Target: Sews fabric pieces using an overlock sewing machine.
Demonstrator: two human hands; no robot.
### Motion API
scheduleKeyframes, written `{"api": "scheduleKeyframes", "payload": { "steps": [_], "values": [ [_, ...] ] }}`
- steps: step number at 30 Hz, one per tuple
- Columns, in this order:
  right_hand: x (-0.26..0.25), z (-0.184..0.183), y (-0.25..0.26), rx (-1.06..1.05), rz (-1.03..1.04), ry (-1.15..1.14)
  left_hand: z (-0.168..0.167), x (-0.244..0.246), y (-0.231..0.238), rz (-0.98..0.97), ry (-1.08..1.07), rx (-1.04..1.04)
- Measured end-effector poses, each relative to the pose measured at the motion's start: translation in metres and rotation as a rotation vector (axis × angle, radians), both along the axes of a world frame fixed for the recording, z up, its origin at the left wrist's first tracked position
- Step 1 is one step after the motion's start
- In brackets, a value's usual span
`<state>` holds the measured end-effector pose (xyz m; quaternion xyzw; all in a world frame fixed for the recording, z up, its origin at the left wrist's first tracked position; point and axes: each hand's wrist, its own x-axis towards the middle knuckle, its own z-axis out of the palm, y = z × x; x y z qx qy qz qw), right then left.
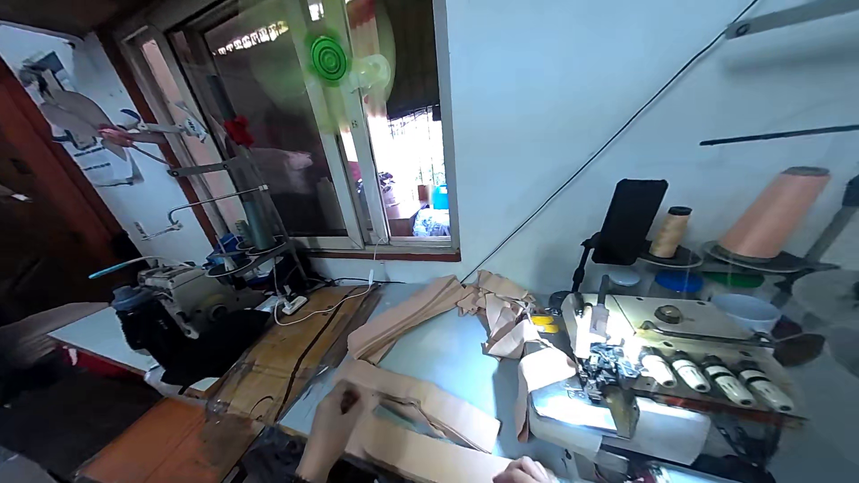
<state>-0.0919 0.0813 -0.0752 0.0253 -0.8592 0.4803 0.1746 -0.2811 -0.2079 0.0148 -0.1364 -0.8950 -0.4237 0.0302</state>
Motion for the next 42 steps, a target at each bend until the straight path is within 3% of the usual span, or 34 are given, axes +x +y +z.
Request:
{"api": "scheduleKeyframes", "payload": {
  "steps": [4, 6, 9, 12, 14, 17, 21, 23, 26, 29, 42],
  "values": [
    [-0.014, 0.042, -0.013, -0.229, 0.118, 0.172, 0.051, 0.063, 0.071, -0.626, 0.128, 0.184],
    [-0.02, 0.064, -0.017, -0.349, 0.254, 0.204, 0.062, 0.08, 0.095, -0.735, 0.241, 0.233],
    [-0.018, 0.073, -0.001, -0.399, 0.347, -0.002, 0.072, 0.07, 0.101, -0.516, 0.415, 0.216],
    [-0.003, 0.06, 0.036, -0.101, 0.219, -0.256, 0.07, 0.036, 0.071, -0.15, 0.492, 0.087],
    [0.012, 0.05, 0.06, -0.008, 0.104, -0.373, 0.06, 0.019, 0.046, 0.082, 0.396, -0.038],
    [0.029, 0.034, 0.077, -0.119, -0.025, -0.404, 0.031, 0.013, 0.027, 0.248, 0.22, -0.158],
    [0.029, 0.03, 0.05, -0.513, -0.291, -0.183, -0.01, 0.053, 0.064, -0.018, 0.074, 0.177],
    [0.026, 0.036, 0.032, -0.574, -0.357, -0.078, -0.02, 0.086, 0.103, -0.197, -0.022, 0.373],
    [0.023, 0.049, 0.011, -0.447, -0.472, -0.026, -0.029, 0.123, 0.147, -0.351, -0.067, 0.44],
    [0.024, 0.056, 0.001, -0.325, -0.547, 0.001, -0.036, 0.138, 0.169, -0.38, -0.084, 0.489],
    [0.029, 0.06, -0.009, -0.24, -0.495, 0.11, -0.04, 0.148, 0.174, -0.412, 0.108, 0.438]
  ]
}}
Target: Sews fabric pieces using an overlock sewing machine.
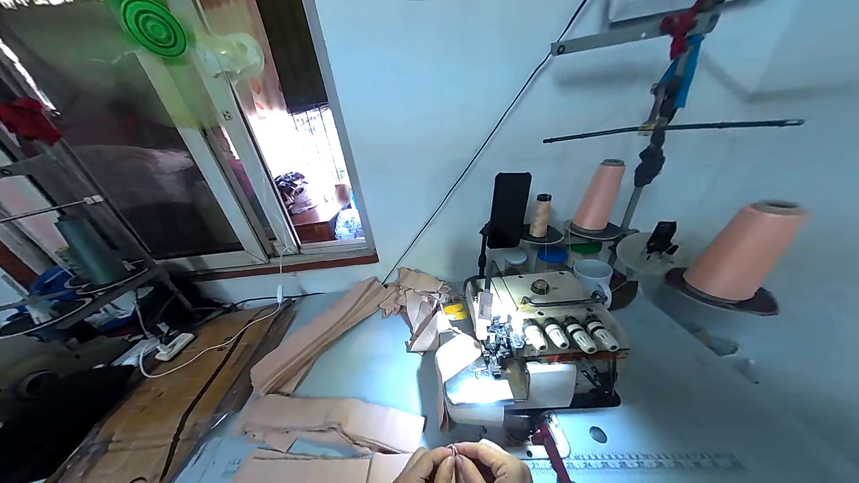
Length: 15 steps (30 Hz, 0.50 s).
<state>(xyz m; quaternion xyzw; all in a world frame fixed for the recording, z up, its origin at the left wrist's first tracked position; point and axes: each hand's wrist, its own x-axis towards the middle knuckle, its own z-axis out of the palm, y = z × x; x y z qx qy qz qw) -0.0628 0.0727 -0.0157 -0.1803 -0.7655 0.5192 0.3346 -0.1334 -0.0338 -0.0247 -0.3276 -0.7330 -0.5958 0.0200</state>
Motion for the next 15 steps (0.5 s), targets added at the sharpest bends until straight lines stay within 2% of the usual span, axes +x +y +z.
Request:
{"api": "scheduleKeyframes", "payload": {
  "steps": [3, 8, 11, 15],
  "values": [
    [-0.002, 0.0, 0.003, -0.021, 0.092, 0.067, -0.004, -0.012, -0.001, -0.096, -0.017, 0.123],
    [-0.009, 0.001, 0.004, -0.15, 0.233, 0.244, -0.007, -0.045, 0.002, -0.426, -0.068, 0.255],
    [-0.012, 0.004, 0.011, -0.23, 0.222, 0.26, 0.007, -0.058, 0.01, -0.45, -0.072, 0.258],
    [-0.015, 0.013, 0.024, -0.244, 0.061, 0.22, 0.039, -0.066, 0.033, -0.373, -0.005, 0.108]
  ]
}}
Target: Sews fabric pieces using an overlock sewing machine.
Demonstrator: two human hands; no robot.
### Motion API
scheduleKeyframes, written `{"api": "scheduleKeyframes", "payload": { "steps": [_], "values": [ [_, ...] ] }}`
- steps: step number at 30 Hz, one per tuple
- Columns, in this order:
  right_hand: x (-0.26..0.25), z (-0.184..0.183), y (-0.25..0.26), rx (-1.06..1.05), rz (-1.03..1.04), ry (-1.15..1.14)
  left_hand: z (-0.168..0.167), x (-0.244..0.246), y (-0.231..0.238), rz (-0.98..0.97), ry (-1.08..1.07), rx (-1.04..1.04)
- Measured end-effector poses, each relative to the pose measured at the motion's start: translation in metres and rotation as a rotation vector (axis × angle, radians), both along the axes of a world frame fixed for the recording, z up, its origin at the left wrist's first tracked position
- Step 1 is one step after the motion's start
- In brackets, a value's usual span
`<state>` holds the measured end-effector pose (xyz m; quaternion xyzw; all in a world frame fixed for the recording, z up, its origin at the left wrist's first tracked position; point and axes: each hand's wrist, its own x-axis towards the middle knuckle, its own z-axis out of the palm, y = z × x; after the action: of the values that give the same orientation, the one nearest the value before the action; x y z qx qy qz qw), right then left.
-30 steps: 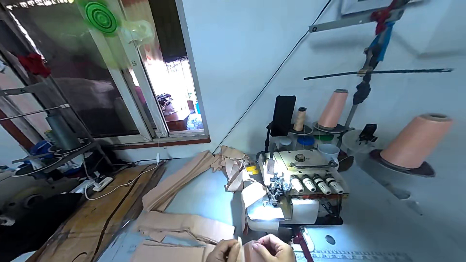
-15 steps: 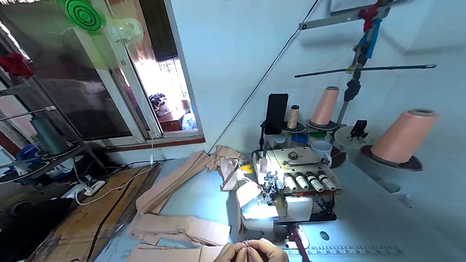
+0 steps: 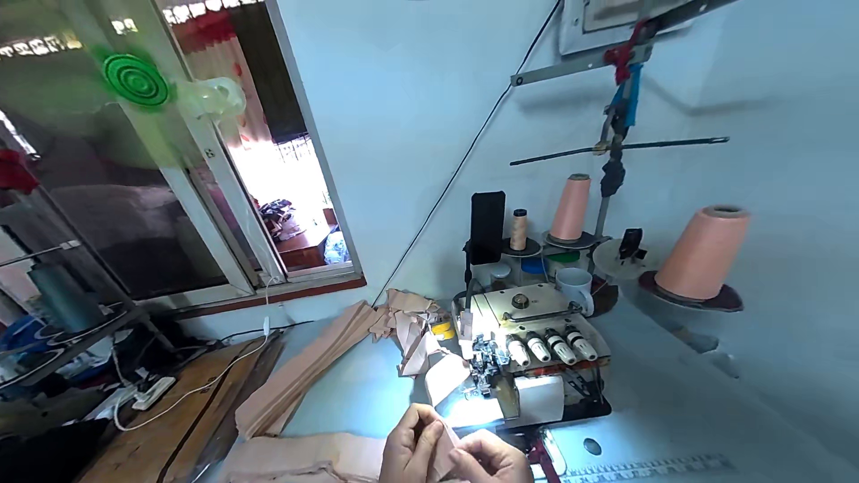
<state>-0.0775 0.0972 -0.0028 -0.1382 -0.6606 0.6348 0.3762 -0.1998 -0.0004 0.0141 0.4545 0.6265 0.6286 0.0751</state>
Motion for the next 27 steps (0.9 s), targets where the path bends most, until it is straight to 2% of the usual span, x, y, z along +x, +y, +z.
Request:
{"api": "scheduleKeyframes", "payload": {
  "steps": [3, 8, 14, 16, 19, 20, 23, 27],
  "values": [
    [0.001, 0.008, 0.011, -0.076, -0.1, 0.013, 0.008, -0.004, 0.026, 0.014, 0.111, -0.056],
    [0.006, 0.004, 0.025, -0.147, -0.192, 0.044, 0.003, 0.001, 0.059, 0.045, 0.153, -0.073],
    [0.004, -0.004, 0.028, -0.209, -0.227, 0.062, 0.001, 0.011, 0.072, 0.148, 0.234, -0.142],
    [0.003, -0.005, 0.028, -0.223, -0.233, 0.041, -0.005, 0.012, 0.072, 0.195, 0.358, -0.18],
    [0.002, -0.011, 0.029, -0.153, -0.283, 0.036, -0.007, 0.03, 0.067, 0.348, 0.744, -0.259],
    [0.001, -0.014, 0.03, -0.116, -0.305, 0.032, -0.007, 0.041, 0.064, 0.399, 0.815, -0.297],
    [0.0, -0.015, 0.032, -0.086, -0.335, 0.041, -0.015, 0.069, 0.055, 0.467, 0.842, -0.457],
    [-0.002, -0.012, 0.032, -0.107, -0.369, 0.045, -0.018, 0.073, 0.055, 0.448, 0.763, -0.451]
  ]
}}
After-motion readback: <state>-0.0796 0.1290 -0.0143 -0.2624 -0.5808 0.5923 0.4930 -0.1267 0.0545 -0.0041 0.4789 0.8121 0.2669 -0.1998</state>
